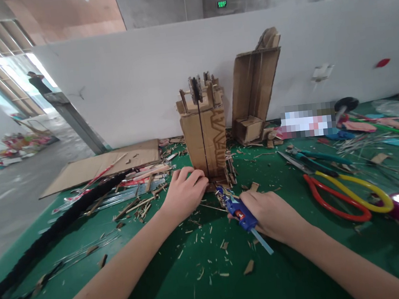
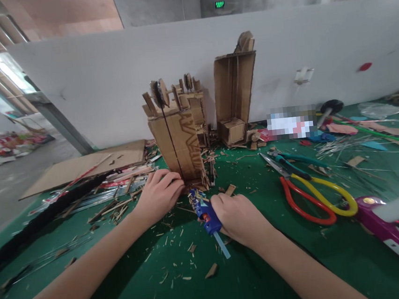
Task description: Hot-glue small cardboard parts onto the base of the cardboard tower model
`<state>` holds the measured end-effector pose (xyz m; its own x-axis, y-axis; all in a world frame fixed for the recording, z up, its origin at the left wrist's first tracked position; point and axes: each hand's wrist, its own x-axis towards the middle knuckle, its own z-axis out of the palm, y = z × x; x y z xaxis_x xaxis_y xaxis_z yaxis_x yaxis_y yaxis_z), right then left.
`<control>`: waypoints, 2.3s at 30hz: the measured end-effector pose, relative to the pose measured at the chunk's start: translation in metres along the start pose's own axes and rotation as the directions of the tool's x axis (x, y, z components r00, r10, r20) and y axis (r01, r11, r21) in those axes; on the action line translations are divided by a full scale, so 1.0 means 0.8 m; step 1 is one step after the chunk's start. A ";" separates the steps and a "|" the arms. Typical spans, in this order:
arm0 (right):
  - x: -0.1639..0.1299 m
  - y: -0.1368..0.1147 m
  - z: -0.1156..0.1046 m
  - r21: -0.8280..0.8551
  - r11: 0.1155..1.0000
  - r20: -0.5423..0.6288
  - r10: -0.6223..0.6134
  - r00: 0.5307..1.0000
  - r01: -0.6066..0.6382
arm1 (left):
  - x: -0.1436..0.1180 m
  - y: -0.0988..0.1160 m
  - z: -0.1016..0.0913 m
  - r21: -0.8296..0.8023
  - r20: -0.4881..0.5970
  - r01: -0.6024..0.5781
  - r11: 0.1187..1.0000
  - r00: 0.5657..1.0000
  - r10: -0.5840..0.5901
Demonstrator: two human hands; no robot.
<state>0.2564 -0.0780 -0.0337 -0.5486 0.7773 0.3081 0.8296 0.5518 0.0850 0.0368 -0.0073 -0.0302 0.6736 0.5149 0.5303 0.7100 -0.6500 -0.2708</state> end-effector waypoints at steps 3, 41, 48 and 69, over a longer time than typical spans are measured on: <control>-0.002 0.000 0.001 0.010 1.000 0.032 0.007 0.999 -0.007 | 0.000 0.001 0.000 -0.022 0.001 0.014 1.000 1.000 -0.014; -0.006 0.001 0.003 0.065 0.997 0.033 0.032 0.999 -0.034 | -0.004 -0.037 -0.024 -0.116 0.272 -0.047 0.992 0.959 0.078; -0.007 0.001 0.002 0.099 0.994 0.022 0.037 0.999 -0.039 | -0.003 -0.033 -0.021 -0.117 0.245 -0.021 0.993 0.968 0.049; -0.004 -0.005 0.001 0.070 0.997 0.004 0.037 0.999 -0.037 | -0.005 -0.045 -0.029 -0.205 0.303 0.092 0.974 0.953 -0.026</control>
<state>0.2548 -0.0822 -0.0353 -0.5182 0.7982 0.3072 0.8400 0.5425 0.0073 0.0034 0.0010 -0.0039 0.6857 0.6766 0.2683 0.7114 -0.7010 -0.0503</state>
